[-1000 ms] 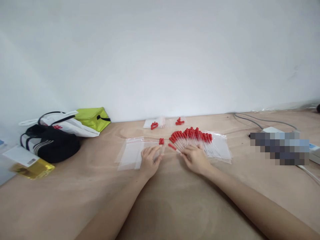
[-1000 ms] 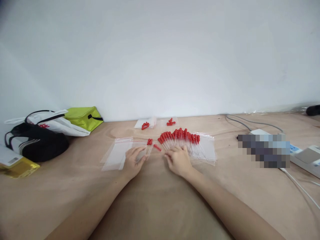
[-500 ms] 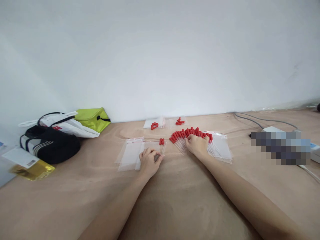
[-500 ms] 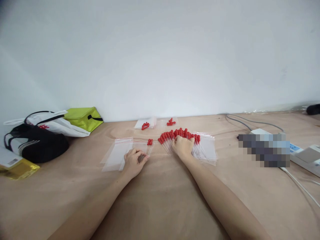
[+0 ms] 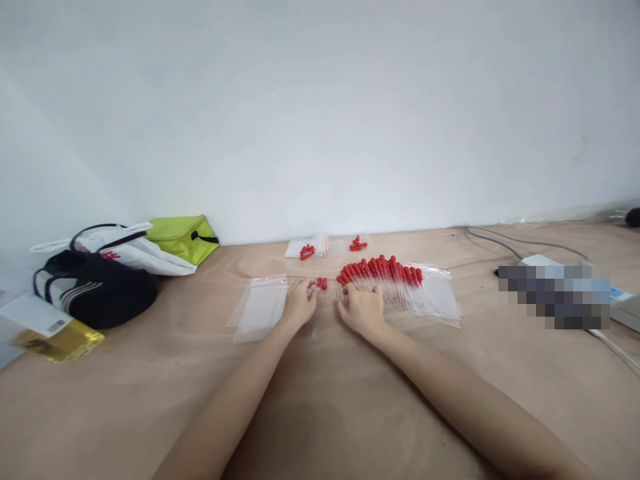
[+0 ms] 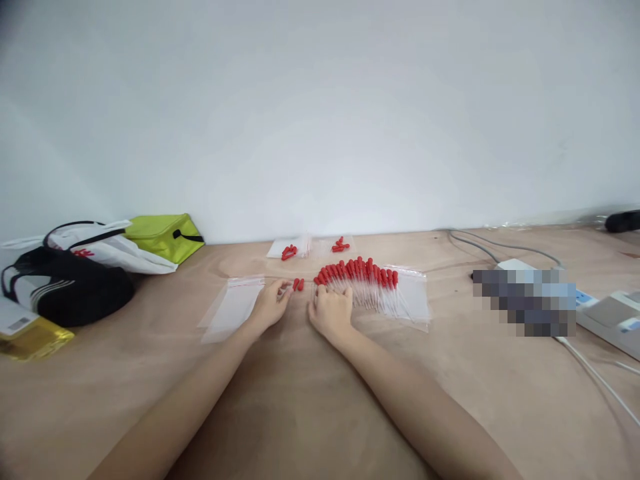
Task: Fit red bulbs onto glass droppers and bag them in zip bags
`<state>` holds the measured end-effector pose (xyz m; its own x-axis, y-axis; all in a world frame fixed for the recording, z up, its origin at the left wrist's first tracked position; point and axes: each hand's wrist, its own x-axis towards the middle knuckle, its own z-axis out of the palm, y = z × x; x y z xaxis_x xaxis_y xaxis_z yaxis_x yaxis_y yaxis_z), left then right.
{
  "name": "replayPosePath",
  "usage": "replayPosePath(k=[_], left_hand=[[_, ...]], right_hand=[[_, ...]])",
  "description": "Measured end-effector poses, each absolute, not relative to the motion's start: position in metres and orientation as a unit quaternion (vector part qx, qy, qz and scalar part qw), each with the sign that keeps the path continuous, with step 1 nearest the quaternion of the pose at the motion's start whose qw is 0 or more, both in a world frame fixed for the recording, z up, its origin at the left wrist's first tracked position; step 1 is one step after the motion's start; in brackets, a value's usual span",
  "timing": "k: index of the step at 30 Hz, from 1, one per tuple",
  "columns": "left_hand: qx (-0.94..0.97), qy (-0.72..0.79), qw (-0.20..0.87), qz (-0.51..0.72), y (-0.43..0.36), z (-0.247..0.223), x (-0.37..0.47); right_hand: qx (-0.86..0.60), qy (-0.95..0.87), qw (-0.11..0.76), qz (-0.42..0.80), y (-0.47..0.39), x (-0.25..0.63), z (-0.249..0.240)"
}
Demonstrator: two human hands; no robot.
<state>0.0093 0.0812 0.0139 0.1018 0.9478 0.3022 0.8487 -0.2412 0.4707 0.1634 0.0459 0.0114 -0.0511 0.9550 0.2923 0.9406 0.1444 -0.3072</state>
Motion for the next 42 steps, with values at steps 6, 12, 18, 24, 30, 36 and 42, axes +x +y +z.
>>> replayPosePath(k=[6,12,18,24,30,36,42], left_hand=[[0.705,0.645,0.099,0.278,0.117,0.010,0.022],[0.696,0.630,0.107,0.328,0.118,0.010,0.028],[0.664,0.602,0.139,0.421,0.098,0.015,0.024],[0.692,0.497,0.256,0.458,0.043,0.003,0.011],[0.699,0.494,0.284,0.432,0.014,-0.003,0.012],[0.780,0.463,0.194,0.373,0.014,0.005,0.013],[0.808,0.430,0.190,0.356,0.013,0.005,0.012]], right_hand=[[-0.688,-0.708,0.154,0.035,0.051,0.159,0.017],[-0.689,-0.706,0.157,0.035,0.050,0.161,0.019],[-0.674,-0.716,0.179,0.018,0.047,0.166,0.018],[-0.596,-0.752,0.282,-0.021,0.027,0.195,0.001],[-0.496,-0.802,0.332,0.006,0.003,0.220,-0.008],[-0.465,-0.820,0.330,0.039,-0.003,0.213,0.001],[-0.450,-0.832,0.321,0.048,-0.002,0.211,0.000]])
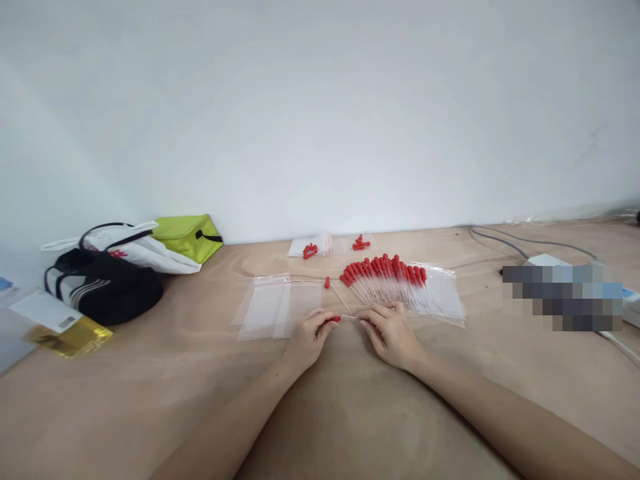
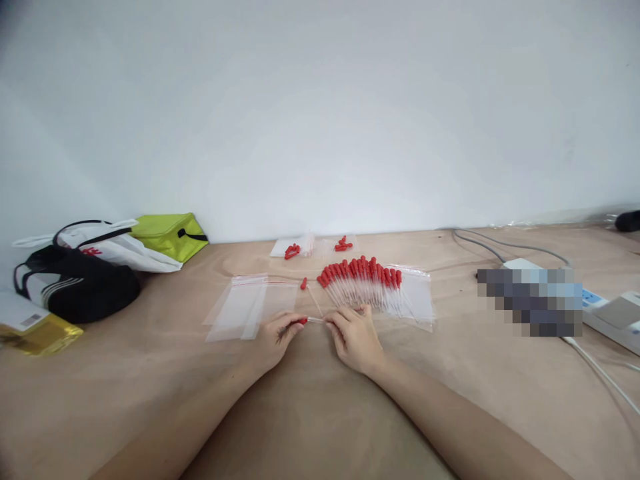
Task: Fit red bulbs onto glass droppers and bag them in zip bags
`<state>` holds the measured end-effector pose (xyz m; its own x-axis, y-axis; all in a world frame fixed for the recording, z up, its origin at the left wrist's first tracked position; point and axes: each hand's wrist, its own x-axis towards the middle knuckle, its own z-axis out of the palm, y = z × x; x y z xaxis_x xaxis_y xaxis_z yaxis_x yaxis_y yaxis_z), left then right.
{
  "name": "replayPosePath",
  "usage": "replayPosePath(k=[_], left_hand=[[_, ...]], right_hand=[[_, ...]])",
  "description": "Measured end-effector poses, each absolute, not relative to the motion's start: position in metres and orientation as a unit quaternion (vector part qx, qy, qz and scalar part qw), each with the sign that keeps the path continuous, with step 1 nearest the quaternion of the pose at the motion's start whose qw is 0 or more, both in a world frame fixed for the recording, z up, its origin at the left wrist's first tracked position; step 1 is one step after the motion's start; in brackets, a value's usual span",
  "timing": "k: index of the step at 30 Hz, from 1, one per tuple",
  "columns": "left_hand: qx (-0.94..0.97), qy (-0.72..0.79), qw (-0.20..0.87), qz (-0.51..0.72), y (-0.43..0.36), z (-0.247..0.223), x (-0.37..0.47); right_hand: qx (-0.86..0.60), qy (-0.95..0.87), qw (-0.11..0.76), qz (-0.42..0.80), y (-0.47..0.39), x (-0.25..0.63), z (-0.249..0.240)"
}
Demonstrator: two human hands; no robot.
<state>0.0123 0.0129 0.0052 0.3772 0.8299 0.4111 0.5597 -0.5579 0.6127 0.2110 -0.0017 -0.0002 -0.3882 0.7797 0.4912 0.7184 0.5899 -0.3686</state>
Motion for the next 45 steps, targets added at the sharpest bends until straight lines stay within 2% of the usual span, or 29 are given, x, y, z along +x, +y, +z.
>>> replayPosePath(k=[7,12,17,28,41,45], left_hand=[[0.817,0.421,0.175,0.354,0.010,0.010,0.014],[0.814,0.442,0.205,0.317,0.008,0.010,0.013],[0.836,0.432,0.183,0.284,0.006,0.012,0.012],[0.865,0.402,0.133,0.270,0.004,0.010,0.012],[0.885,0.339,0.069,0.312,0.005,0.000,0.013],[0.872,0.364,0.061,0.322,0.008,0.005,0.013]], right_hand=[[-0.435,-0.842,0.314,0.059,-0.002,0.210,0.000],[-0.407,-0.859,0.303,0.064,-0.001,0.212,0.000],[-0.387,-0.866,0.308,0.075,0.005,0.217,-0.001],[-0.387,-0.873,0.297,0.018,0.001,0.213,-0.001],[-0.374,-0.873,0.301,0.086,0.000,0.201,-0.005],[-0.385,-0.872,0.294,0.063,0.004,0.202,0.001]])
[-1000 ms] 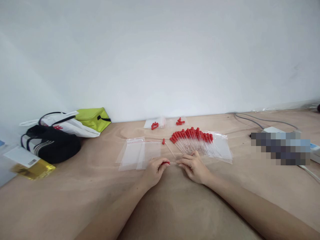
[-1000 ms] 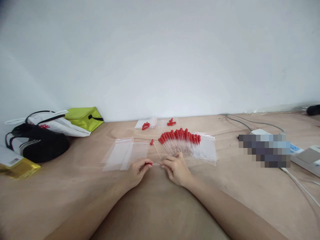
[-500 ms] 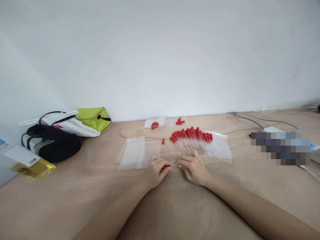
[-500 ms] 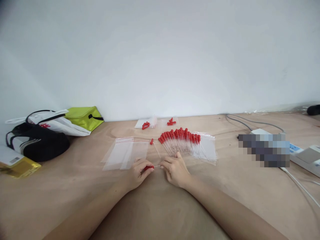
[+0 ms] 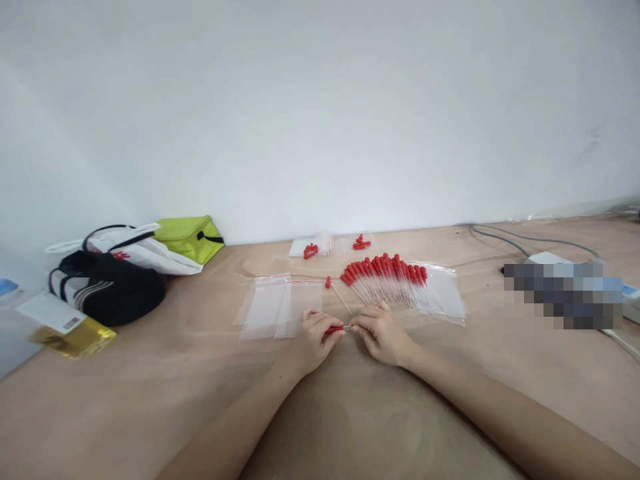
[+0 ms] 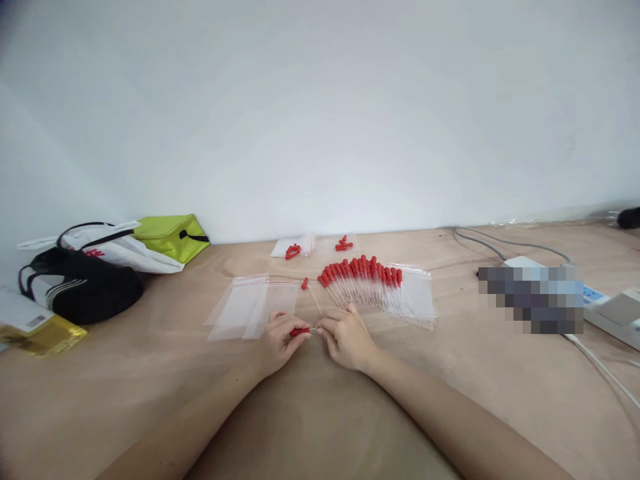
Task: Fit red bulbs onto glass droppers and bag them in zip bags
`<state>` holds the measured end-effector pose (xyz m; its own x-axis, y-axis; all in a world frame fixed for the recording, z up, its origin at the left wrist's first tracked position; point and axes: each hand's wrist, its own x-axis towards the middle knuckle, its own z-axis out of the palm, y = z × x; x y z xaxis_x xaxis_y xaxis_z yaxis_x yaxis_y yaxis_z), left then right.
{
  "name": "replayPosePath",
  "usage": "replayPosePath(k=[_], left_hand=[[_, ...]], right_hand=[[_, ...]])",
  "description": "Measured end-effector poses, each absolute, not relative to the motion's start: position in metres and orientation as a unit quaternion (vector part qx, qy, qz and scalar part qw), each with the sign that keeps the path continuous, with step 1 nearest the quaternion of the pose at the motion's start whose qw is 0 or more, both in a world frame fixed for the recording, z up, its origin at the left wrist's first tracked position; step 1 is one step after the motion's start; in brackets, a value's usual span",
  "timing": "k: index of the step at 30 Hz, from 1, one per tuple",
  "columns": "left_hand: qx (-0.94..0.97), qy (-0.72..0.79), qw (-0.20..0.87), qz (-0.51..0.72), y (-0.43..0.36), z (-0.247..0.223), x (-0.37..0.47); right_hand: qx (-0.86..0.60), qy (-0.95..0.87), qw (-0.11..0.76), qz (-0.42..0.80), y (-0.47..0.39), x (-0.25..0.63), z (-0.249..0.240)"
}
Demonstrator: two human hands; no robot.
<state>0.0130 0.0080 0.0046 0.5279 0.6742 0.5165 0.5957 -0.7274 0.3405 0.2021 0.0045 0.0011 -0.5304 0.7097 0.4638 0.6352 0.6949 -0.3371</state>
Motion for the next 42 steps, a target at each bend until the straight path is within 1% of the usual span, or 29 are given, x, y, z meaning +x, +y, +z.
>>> replayPosePath(k=[5,8,11,13,19,22,25,28,30,33,37,42], left_hand=[[0.859,0.405,0.015,0.315,0.012,0.009,0.009],[0.829,0.466,-0.016,0.308,0.016,0.006,0.005],[0.818,0.497,0.014,0.290,0.020,0.000,0.001],[0.823,0.494,0.047,0.275,0.022,-0.003,0.000],[0.829,0.484,0.074,0.270,0.023,-0.003,0.002],[0.829,0.481,0.077,0.276,0.022,-0.002,0.002],[0.829,0.480,0.079,0.277,0.022,-0.002,0.002],[0.826,0.484,0.081,0.277,0.021,-0.002,0.003],[0.820,0.491,0.084,0.283,0.022,-0.002,0.006],[0.808,0.504,0.089,0.292,0.026,-0.001,0.011],[0.765,0.564,0.088,0.298,0.046,0.003,0.017],[0.720,0.623,0.059,0.300,0.082,0.006,0.025]], right_hand=[[-0.388,-0.886,0.252,-0.041,0.008,0.204,0.004],[-0.450,-0.849,0.272,-0.048,0.016,0.210,0.001],[-0.576,-0.750,0.325,-0.031,0.034,0.221,-0.001],[-0.648,-0.681,0.341,-0.023,0.049,0.228,-0.001],[-0.743,-0.591,0.315,-0.010,0.085,0.230,0.001],[-0.749,-0.589,0.303,-0.008,0.093,0.226,0.000],[-0.740,-0.600,0.303,-0.033,0.092,0.223,0.000],[-0.698,-0.640,0.317,-0.057,0.081,0.210,0.002],[-0.650,-0.690,0.313,-0.049,0.070,0.195,0.004],[-0.616,-0.741,0.266,-0.024,0.058,0.168,0.005],[-0.646,-0.737,0.198,-0.018,0.054,0.146,0.008],[-0.636,-0.753,0.165,-0.037,0.048,0.151,0.011]])
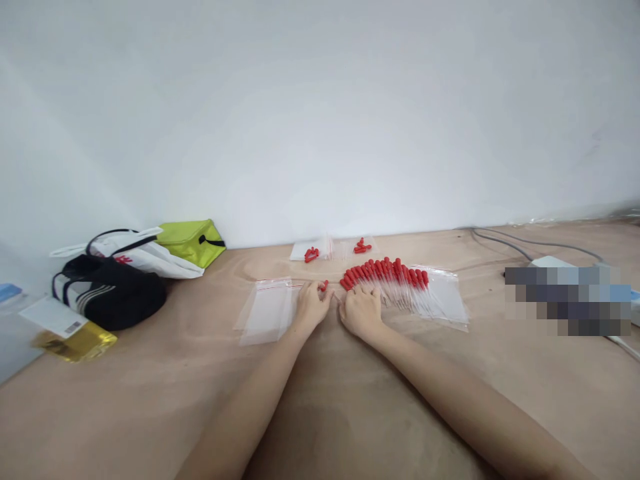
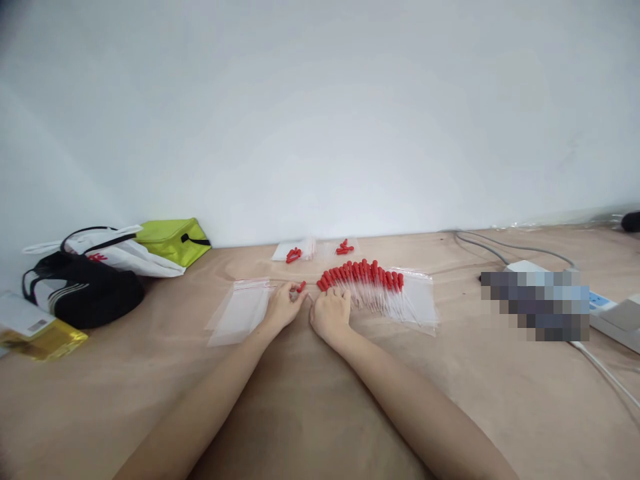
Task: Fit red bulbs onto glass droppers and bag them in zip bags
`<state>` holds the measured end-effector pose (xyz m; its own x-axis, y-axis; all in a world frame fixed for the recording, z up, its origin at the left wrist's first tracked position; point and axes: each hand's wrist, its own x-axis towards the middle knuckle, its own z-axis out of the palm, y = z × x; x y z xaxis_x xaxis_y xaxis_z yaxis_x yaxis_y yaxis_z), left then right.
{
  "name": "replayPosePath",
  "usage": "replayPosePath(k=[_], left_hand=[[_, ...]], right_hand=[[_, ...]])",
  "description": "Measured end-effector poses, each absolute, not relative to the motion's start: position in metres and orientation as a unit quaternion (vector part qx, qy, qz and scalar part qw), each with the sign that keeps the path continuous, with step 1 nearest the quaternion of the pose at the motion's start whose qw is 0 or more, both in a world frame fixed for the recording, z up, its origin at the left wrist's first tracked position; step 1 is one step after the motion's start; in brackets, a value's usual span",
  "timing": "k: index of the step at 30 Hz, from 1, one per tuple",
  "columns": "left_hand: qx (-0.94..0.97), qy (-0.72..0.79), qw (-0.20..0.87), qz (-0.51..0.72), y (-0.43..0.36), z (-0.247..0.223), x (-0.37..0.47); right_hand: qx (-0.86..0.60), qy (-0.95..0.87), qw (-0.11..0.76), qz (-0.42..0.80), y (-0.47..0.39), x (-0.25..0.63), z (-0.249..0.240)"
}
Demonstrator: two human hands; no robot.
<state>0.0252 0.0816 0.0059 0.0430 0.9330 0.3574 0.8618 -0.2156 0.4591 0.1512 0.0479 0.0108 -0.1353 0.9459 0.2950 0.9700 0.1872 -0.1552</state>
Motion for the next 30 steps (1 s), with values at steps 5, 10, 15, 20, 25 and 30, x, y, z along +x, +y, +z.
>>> replayPosePath(k=[5,10,15,20,25,30], left_hand=[[0.675,0.675,0.041,0.295,0.104,0.000,0.032],[0.680,0.670,0.042,0.296,0.111,0.006,0.033],[0.739,0.593,0.049,0.316,0.078,0.015,0.035],[0.817,0.458,0.084,0.340,0.027,0.007,0.025],[0.822,0.456,0.116,0.320,0.015,0.001,0.018],[0.820,0.465,0.123,0.310,0.016,0.004,0.021]], right_hand=[[-0.613,-0.761,0.197,-0.076,0.027,0.174,0.005],[-0.596,-0.756,0.252,-0.095,0.008,0.207,-0.006],[-0.579,-0.751,0.314,-0.040,0.003,0.227,-0.013],[-0.516,-0.783,0.345,0.029,0.004,0.221,-0.010],[-0.461,-0.821,0.331,0.063,0.002,0.217,-0.006],[-0.454,-0.828,0.324,0.059,0.001,0.217,-0.005]])
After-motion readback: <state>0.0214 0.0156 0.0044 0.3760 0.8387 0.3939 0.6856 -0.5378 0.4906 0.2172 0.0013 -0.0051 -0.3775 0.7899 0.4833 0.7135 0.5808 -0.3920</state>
